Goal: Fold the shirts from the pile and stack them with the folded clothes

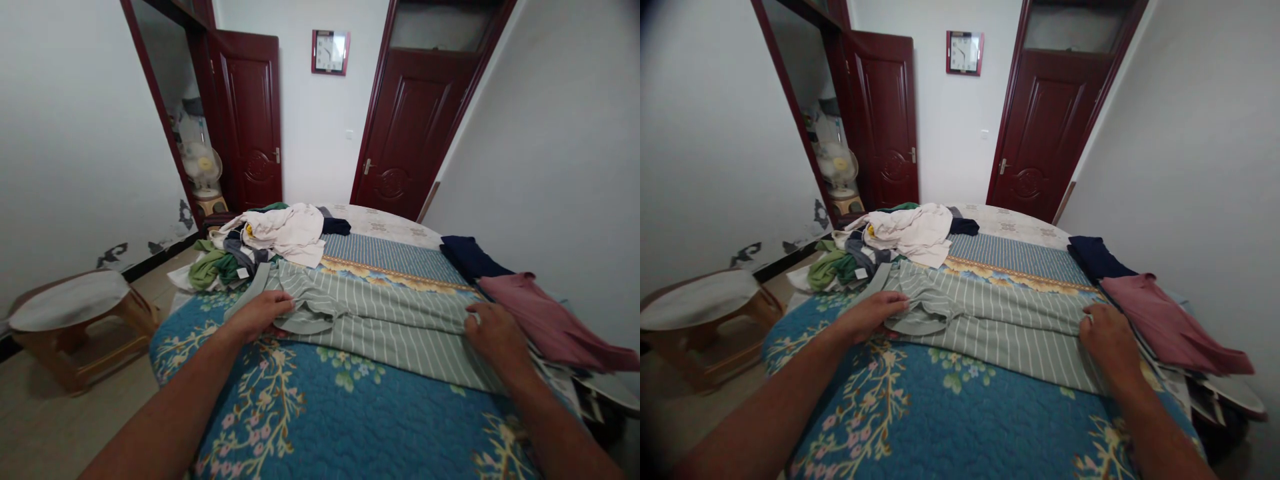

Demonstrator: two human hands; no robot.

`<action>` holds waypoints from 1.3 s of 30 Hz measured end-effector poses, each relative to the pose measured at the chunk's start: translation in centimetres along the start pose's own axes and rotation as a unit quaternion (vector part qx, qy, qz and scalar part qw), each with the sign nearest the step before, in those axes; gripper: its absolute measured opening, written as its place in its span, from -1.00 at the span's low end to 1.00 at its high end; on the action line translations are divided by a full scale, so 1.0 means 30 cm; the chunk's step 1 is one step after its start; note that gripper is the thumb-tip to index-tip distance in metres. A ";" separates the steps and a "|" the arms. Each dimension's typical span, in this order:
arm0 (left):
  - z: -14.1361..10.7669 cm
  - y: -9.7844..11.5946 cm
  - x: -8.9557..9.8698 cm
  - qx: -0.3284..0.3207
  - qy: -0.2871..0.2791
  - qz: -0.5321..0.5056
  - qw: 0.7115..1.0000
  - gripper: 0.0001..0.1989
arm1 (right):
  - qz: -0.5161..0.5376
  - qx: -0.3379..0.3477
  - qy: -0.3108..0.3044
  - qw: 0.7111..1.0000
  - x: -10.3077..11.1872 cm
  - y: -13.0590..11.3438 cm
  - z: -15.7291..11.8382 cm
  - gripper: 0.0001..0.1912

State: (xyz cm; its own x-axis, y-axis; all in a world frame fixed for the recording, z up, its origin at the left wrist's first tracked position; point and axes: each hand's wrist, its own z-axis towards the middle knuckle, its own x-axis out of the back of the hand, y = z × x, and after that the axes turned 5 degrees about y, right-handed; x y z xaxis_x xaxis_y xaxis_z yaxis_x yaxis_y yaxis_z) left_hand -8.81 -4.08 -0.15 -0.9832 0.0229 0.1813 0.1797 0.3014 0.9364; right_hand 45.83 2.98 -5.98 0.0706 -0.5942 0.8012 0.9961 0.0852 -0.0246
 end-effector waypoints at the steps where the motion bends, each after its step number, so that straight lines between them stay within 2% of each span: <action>1: -0.001 0.007 0.004 -0.012 -0.009 0.043 0.999 -0.43 | 0.040 0.024 0.002 0.999 0.019 -0.070 0.013 -0.72; 3: 0.000 0.023 0.017 -0.037 -0.032 0.129 0.991 -0.43 | 0.133 0.084 -0.005 0.988 0.051 -0.234 0.036 -0.74; 6: 0.011 0.045 0.045 -0.066 -0.039 0.227 0.971 -0.49 | 0.249 0.188 -0.044 0.949 0.078 -0.508 0.055 -0.70; 9: 0.033 0.066 0.076 -0.066 -0.046 0.311 0.947 -0.55 | 0.283 0.250 -0.103 0.920 0.076 -0.747 0.064 -0.60; 11: 0.057 0.084 0.092 -0.058 -0.055 0.357 0.931 -0.61 | 0.275 0.273 -0.145 0.911 0.058 -0.858 0.066 -0.58; 13: 0.089 0.104 0.102 -0.075 -0.025 0.401 0.913 -0.69 | 0.257 0.281 -0.168 0.909 0.030 -0.925 0.060 -0.63; 15: 0.129 0.120 0.103 -0.131 0.053 0.445 0.884 -0.75 | 0.240 0.278 -0.167 0.915 -0.001 -0.956 0.048 -0.71; 17: 0.176 0.119 0.093 -0.185 0.119 0.481 0.849 -0.70 | 0.237 0.274 -0.150 0.920 -0.029 -0.961 0.033 -0.76; 19: 0.220 0.098 0.078 -0.202 0.135 0.503 0.829 -0.62 | 0.251 0.276 -0.129 0.919 -0.046 -0.955 0.022 -0.80; 25: 0.285 -0.020 0.055 -0.166 0.155 0.556 0.799 -0.60 | 0.344 0.275 -0.037 0.897 -0.034 -0.920 0.019 -0.81; 27: 0.286 -0.038 0.058 -0.160 0.162 0.559 0.797 -0.61 | 0.357 0.291 -0.040 0.887 -0.024 -0.910 0.020 -0.82; 30: 0.286 -0.046 0.059 -0.157 0.167 0.567 0.792 -0.65 | 0.339 0.328 -0.078 0.878 -0.016 -0.902 0.020 -0.83; 33: 0.280 -0.043 0.059 -0.166 0.182 0.559 0.792 -0.63 | 0.323 0.305 -0.077 0.893 -0.015 -0.904 0.020 -0.83; 35: 0.262 -0.033 0.064 -0.200 0.179 0.535 0.801 -0.60 | 0.327 0.284 -0.068 0.899 -0.022 -0.906 0.020 -0.83; 37: 0.226 -0.012 0.070 -0.245 0.124 0.488 0.829 -0.63 | 0.334 0.268 -0.068 0.901 -0.033 -0.907 0.018 -0.83; 39: 0.175 0.016 0.071 -0.263 0.028 0.435 0.861 -0.66 | 0.335 0.247 -0.074 0.906 -0.047 -0.908 0.016 -0.84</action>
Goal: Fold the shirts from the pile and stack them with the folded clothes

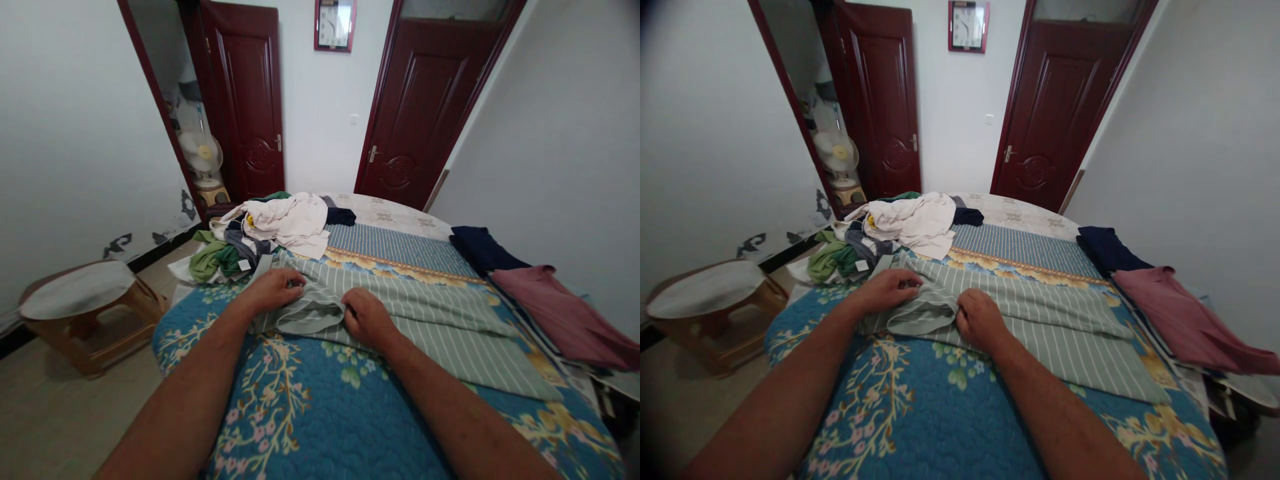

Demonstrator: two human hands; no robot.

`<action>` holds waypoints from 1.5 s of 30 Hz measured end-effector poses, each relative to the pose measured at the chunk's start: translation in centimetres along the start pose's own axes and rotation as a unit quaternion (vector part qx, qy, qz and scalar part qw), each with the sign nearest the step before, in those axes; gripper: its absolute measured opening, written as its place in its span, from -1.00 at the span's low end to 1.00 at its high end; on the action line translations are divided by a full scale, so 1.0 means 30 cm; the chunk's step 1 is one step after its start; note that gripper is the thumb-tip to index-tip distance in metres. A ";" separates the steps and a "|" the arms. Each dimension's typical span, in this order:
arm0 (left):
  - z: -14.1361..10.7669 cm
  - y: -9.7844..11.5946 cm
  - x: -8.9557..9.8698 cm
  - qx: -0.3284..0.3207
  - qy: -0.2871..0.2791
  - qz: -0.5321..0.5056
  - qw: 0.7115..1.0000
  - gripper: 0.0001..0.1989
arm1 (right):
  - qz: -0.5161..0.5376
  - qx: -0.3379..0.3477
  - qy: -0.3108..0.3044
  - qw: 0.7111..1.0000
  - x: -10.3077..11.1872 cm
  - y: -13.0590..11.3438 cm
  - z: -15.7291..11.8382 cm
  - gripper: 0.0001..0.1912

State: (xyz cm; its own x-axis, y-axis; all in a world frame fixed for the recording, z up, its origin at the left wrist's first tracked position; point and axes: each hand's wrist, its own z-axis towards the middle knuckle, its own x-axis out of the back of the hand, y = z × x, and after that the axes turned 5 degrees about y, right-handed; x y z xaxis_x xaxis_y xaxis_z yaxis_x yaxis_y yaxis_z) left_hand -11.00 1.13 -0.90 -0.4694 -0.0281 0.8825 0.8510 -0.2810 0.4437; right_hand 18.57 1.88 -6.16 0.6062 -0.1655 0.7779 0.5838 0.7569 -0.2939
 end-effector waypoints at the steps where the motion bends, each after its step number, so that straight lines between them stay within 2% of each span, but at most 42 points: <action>1: -0.017 0.021 0.016 -0.012 -0.033 -0.027 0.999 -0.63 | -0.001 -0.011 0.000 1.000 -0.005 0.003 -0.001 -0.85; 4: -0.064 0.081 0.049 -0.020 -0.085 0.007 0.996 -0.63 | 0.003 -0.025 -0.003 1.000 -0.015 0.008 -0.003 -0.87; 8: -0.109 0.132 0.071 -0.036 -0.073 0.093 0.992 -0.85 | 0.032 -0.012 0.022 0.999 -0.017 0.005 -0.001 -0.84; 12: -0.131 0.157 0.076 -0.036 -0.089 0.021 0.995 -0.77 | 0.054 0.000 0.061 0.997 -0.008 0.003 0.000 -0.78; 15: -0.129 0.164 0.055 -0.020 -0.090 -0.035 0.995 -0.74 | 0.068 0.032 0.076 0.994 0.011 -0.011 -0.006 -0.59; 18: -0.120 0.160 0.040 -0.007 -0.083 -0.095 0.992 -0.68 | 0.083 0.080 0.060 0.992 0.023 -0.042 -0.016 -0.40; 20: -0.111 0.148 0.046 -0.001 -0.103 -0.143 0.984 -0.60 | 0.058 0.077 0.034 0.995 0.015 -0.063 -0.020 -0.41; 21: -0.103 0.137 0.053 0.007 -0.105 -0.158 0.982 -0.57 | 0.036 0.065 0.018 0.997 0.006 -0.069 -0.021 -0.48; 22: -0.092 0.123 0.060 0.023 -0.091 -0.161 0.982 -0.55 | 0.015 0.053 0.002 0.999 -0.004 -0.073 -0.020 -0.59; 24: -0.062 0.086 0.075 0.075 -0.012 -0.117 0.990 -0.60 | -0.012 0.047 -0.020 0.999 -0.020 -0.072 -0.016 -0.75; 27: 0.001 0.021 0.082 0.170 0.126 0.018 0.977 -0.69 | -0.009 0.080 -0.005 0.997 -0.019 -0.066 -0.012 -0.76; 29: 0.042 -0.018 0.074 0.213 0.151 0.077 0.962 -0.56 | 0.002 0.101 0.016 0.995 -0.004 -0.067 -0.013 -0.74; 32: 0.095 -0.066 0.046 0.224 0.147 0.086 0.959 -0.36 | 0.012 0.121 0.026 0.992 0.015 -0.076 -0.015 -0.72; 35: 0.134 -0.102 0.011 0.217 0.153 0.041 0.963 -0.28 | 0.018 0.120 0.018 0.992 0.017 -0.081 -0.015 -0.72; 40: 0.156 -0.131 -0.026 0.208 0.167 -0.079 0.960 -0.43 | 0.019 0.100 0.010 0.995 0.005 -0.067 -0.012 -0.76; 42: 0.147 -0.132 -0.028 0.223 0.174 -0.154 0.947 -0.43 | 0.017 0.091 -0.003 0.996 0.000 -0.060 -0.012 -0.77; 45: 0.127 -0.129 -0.023 0.258 0.171 -0.312 0.898 -0.36 | 0.013 0.087 -0.019 0.996 -0.009 -0.053 -0.012 -0.78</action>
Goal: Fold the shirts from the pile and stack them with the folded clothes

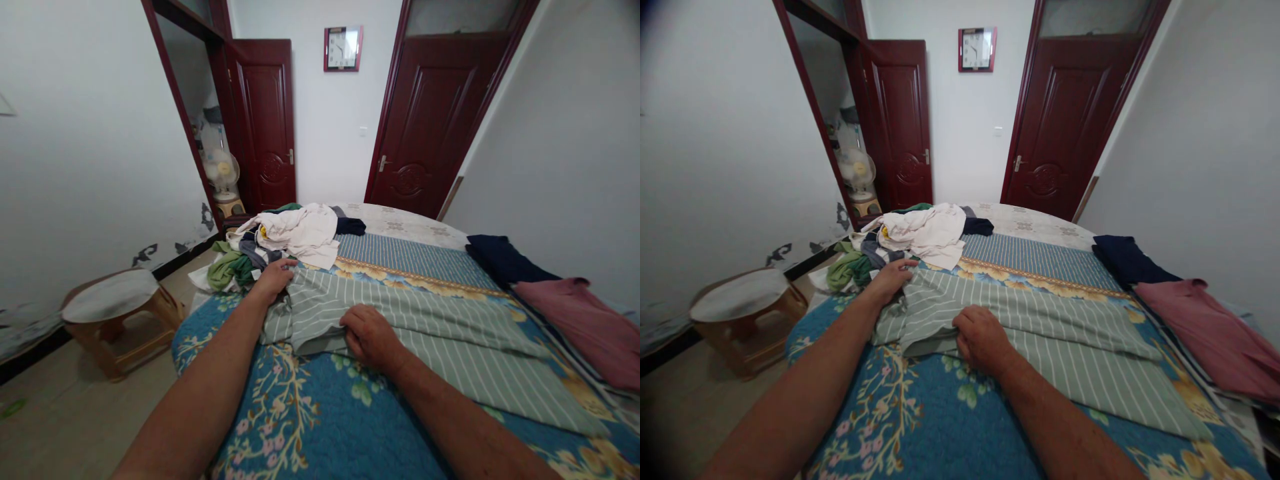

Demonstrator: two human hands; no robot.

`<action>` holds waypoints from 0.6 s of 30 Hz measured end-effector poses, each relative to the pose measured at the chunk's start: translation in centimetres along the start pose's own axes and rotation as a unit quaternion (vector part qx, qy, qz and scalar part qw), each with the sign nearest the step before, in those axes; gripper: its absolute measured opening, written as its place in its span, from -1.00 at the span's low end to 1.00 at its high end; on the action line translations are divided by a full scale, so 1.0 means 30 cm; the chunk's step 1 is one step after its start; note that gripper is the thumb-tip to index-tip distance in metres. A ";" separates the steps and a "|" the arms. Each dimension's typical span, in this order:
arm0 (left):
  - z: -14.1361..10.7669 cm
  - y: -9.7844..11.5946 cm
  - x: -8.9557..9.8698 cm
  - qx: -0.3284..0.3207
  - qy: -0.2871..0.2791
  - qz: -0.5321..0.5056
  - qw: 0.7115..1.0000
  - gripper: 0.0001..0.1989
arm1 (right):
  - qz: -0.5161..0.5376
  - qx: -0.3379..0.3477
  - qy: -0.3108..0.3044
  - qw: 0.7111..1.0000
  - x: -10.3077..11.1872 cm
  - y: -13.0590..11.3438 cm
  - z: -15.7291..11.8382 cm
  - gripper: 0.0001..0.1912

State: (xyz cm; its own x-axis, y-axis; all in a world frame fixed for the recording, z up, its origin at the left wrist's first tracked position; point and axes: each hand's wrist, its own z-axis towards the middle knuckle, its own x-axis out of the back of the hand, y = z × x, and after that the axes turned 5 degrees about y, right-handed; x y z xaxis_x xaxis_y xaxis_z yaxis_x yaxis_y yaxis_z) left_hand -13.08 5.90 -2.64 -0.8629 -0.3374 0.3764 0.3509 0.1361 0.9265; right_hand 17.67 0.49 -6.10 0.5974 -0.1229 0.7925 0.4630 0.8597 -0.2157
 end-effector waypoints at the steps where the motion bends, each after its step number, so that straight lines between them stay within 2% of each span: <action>1: -0.005 0.000 0.005 0.022 -0.017 -0.036 0.999 -0.32 | -0.001 0.000 -0.003 1.000 -0.003 0.002 0.000 -0.77; 4: -0.011 0.001 0.015 0.057 -0.081 -0.114 0.988 -0.23 | 0.000 -0.005 -0.011 1.000 -0.007 0.005 -0.001 -0.76; 6: -0.009 -0.002 0.014 0.058 -0.106 -0.149 0.981 -0.27 | 0.003 -0.010 -0.013 1.000 -0.008 0.006 -0.002 -0.76; 9: 0.000 -0.015 0.000 0.054 -0.055 -0.142 0.987 -0.39 | 0.008 -0.015 -0.014 1.000 -0.008 0.006 -0.003 -0.75; 12: 0.011 -0.036 -0.019 0.057 0.020 -0.105 0.993 -0.33 | 0.016 -0.023 -0.015 0.999 -0.009 0.007 -0.005 -0.75; 16: 0.018 -0.055 -0.029 0.055 0.031 -0.059 0.996 -0.22 | 0.016 -0.030 -0.020 0.999 -0.012 0.006 -0.003 -0.75; 18: 0.021 -0.056 -0.027 0.023 0.037 -0.004 0.999 -0.16 | 0.014 -0.028 -0.019 0.999 -0.010 0.004 -0.002 -0.76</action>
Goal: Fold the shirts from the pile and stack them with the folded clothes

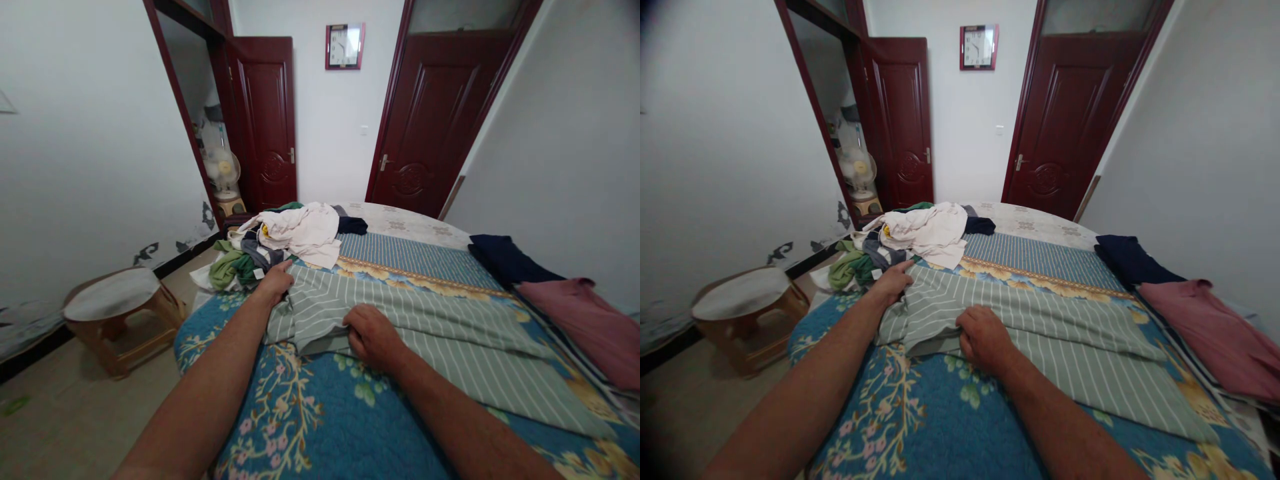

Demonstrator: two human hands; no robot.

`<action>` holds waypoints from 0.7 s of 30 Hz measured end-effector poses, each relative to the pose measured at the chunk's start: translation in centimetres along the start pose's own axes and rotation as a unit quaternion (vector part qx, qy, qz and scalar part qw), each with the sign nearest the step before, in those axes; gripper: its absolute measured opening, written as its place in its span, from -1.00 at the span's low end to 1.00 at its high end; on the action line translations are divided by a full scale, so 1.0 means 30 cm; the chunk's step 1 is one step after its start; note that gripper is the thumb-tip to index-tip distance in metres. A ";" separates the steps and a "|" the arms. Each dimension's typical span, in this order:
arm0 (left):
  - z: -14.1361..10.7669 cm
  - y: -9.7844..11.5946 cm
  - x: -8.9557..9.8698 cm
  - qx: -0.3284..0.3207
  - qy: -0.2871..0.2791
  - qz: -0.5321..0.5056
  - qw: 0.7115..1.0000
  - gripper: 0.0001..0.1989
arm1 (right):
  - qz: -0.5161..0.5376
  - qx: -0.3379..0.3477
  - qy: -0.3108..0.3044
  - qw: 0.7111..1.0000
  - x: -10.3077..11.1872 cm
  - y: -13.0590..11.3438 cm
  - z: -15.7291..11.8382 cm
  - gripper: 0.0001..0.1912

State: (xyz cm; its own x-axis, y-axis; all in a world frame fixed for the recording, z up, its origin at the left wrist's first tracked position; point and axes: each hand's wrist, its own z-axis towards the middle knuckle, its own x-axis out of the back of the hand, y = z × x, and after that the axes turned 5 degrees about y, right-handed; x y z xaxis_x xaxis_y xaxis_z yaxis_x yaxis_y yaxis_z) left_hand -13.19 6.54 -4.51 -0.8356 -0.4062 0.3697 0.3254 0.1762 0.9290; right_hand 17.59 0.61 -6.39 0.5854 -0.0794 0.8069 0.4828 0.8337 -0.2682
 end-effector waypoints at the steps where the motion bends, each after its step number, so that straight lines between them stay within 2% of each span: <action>1: 0.002 0.001 0.001 -0.027 0.004 0.041 0.999 -0.13 | 0.000 0.004 0.004 1.000 0.003 -0.002 0.000 -0.76; 4: 0.009 0.007 0.003 -0.102 0.008 0.157 0.982 -0.16 | 0.007 0.020 0.035 0.999 0.017 -0.010 -0.001 -0.76; 7: 0.005 0.017 0.011 -0.134 0.012 0.200 0.970 -0.25 | 0.009 0.024 0.062 0.998 0.028 -0.011 -0.002 -0.73; 11: -0.038 0.053 0.039 -0.193 0.037 0.253 0.947 -0.34 | -0.001 0.027 0.025 0.999 0.030 -0.002 -0.002 -0.75; 14: -0.091 0.096 0.047 -0.275 0.055 0.279 0.918 -0.45 | -0.011 0.025 -0.002 1.000 0.038 -0.007 0.002 -0.81; 15: -0.107 0.107 0.042 -0.303 0.039 0.275 0.912 -0.51 | -0.015 0.028 -0.006 0.999 0.043 -0.014 0.003 -0.83; 17: -0.134 0.114 0.019 -0.341 -0.034 0.256 0.904 -0.60 | -0.024 0.044 -0.017 0.999 0.055 -0.034 0.005 -0.85; 19: -0.148 0.099 -0.011 -0.348 -0.130 0.249 0.895 -0.63 | -0.033 0.064 -0.033 0.997 0.061 -0.059 0.006 -0.70; 21: -0.151 0.069 -0.032 -0.355 -0.203 0.265 0.874 -0.62 | -0.044 0.079 -0.050 0.995 0.057 -0.081 0.007 -0.51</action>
State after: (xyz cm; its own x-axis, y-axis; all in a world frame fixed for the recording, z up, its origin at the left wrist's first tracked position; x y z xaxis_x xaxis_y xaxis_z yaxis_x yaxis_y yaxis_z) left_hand -9.70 3.24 -2.87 -0.5264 -0.0600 0.8481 0.7859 -0.4150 0.4585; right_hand 17.28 -1.43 -4.26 0.4735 -0.1072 0.8743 0.4167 0.9018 -0.1150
